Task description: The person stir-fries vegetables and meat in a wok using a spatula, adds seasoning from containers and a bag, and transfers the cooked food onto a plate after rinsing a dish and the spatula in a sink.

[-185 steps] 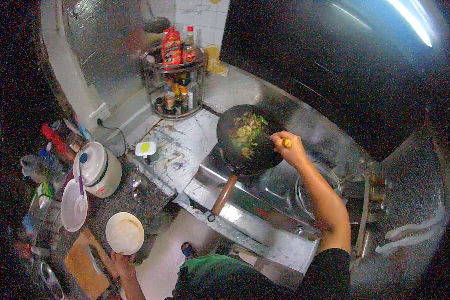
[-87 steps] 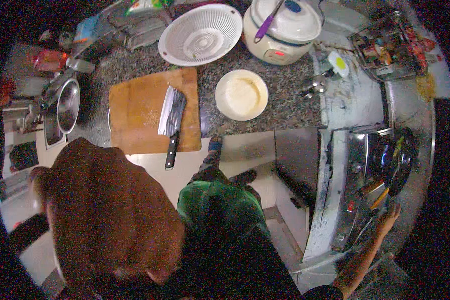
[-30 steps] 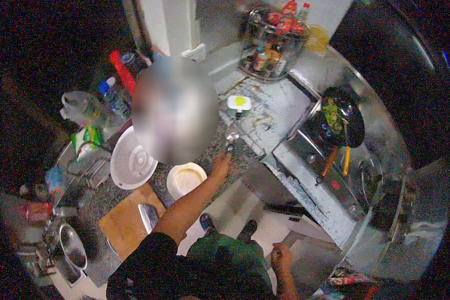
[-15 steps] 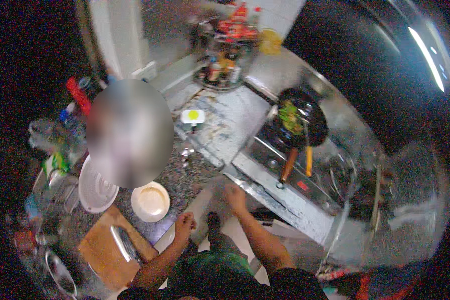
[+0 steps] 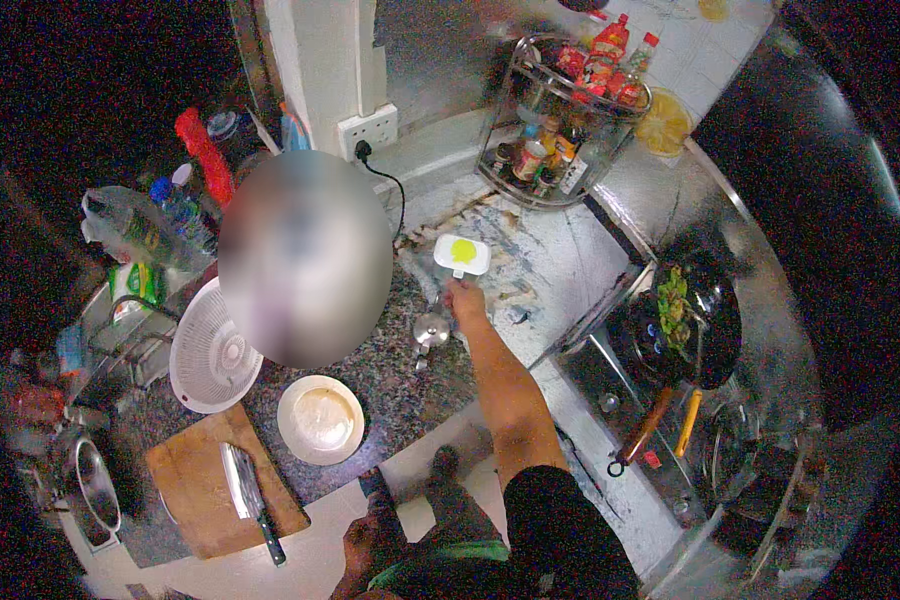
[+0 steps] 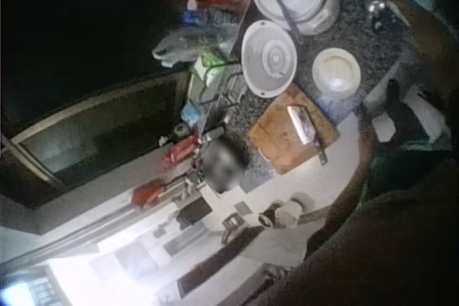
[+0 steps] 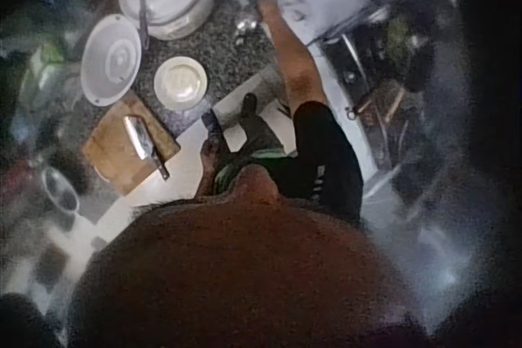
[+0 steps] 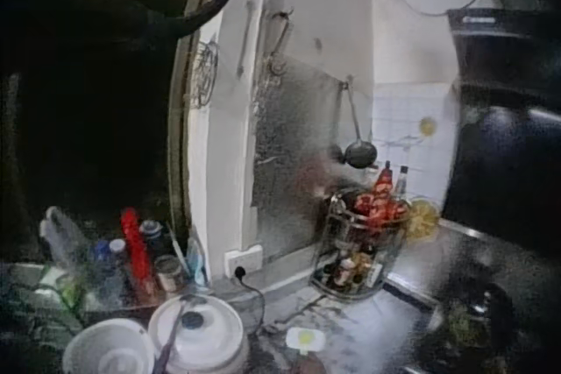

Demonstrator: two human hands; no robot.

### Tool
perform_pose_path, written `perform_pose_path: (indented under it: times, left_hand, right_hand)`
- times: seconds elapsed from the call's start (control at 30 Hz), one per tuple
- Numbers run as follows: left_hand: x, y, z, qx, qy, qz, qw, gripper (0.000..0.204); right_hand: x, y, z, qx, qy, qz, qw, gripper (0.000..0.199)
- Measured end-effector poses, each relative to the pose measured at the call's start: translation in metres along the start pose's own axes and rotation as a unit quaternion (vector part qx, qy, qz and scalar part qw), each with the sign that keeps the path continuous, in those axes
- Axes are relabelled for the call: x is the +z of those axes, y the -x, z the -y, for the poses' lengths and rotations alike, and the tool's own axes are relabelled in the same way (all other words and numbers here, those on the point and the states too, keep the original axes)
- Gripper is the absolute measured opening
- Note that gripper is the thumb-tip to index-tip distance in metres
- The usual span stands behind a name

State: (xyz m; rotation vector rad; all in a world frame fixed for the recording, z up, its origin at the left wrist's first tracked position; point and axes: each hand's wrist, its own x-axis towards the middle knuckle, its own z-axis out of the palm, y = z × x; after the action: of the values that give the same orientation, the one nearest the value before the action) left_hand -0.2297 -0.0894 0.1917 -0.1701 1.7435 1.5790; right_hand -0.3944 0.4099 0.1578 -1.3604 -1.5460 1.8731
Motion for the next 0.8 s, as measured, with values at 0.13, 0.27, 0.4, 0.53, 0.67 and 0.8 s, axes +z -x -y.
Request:
perform_pose_path:
  times: [0.13, 0.27, 0.4, 0.53, 0.67, 0.8]
  left_hand:
    - [0.014, -0.007, -0.032, -0.01, 0.019, 0.055, 0.998, 0.018]
    - [0.021, -0.027, -0.034, 0.024, -0.145, 0.128, 0.981, 0.026]
    - [0.053, -0.048, -0.066, 0.126, -0.14, 0.201, 0.961, 0.028]
    - [0.068, -0.083, -0.083, 0.126, -0.14, 0.193, 0.963, 0.035]
    - [0.077, -0.116, -0.082, 0.06, -0.092, 0.159, 0.981, 0.041]
    - [0.074, -0.13, -0.094, -0.02, -0.012, 0.204, 0.979, 0.04]
  right_hand:
    - [-0.025, 0.005, -0.017, -0.065, -0.079, -0.029, 0.994, 0.019]
    - [-0.061, 0.084, -0.011, -0.081, -0.066, -0.059, 0.993, 0.02]
    - [-0.062, 0.214, -0.022, -0.064, -0.063, -0.087, 0.992, 0.025]
    - [-0.004, 0.303, -0.08, -0.06, -0.064, -0.075, 0.993, 0.021]
    - [0.043, 0.314, -0.128, 0.0, -0.065, 0.049, 0.997, 0.022]
    - [0.051, 0.32, -0.12, -0.129, 0.119, 0.084, 0.981, 0.04]
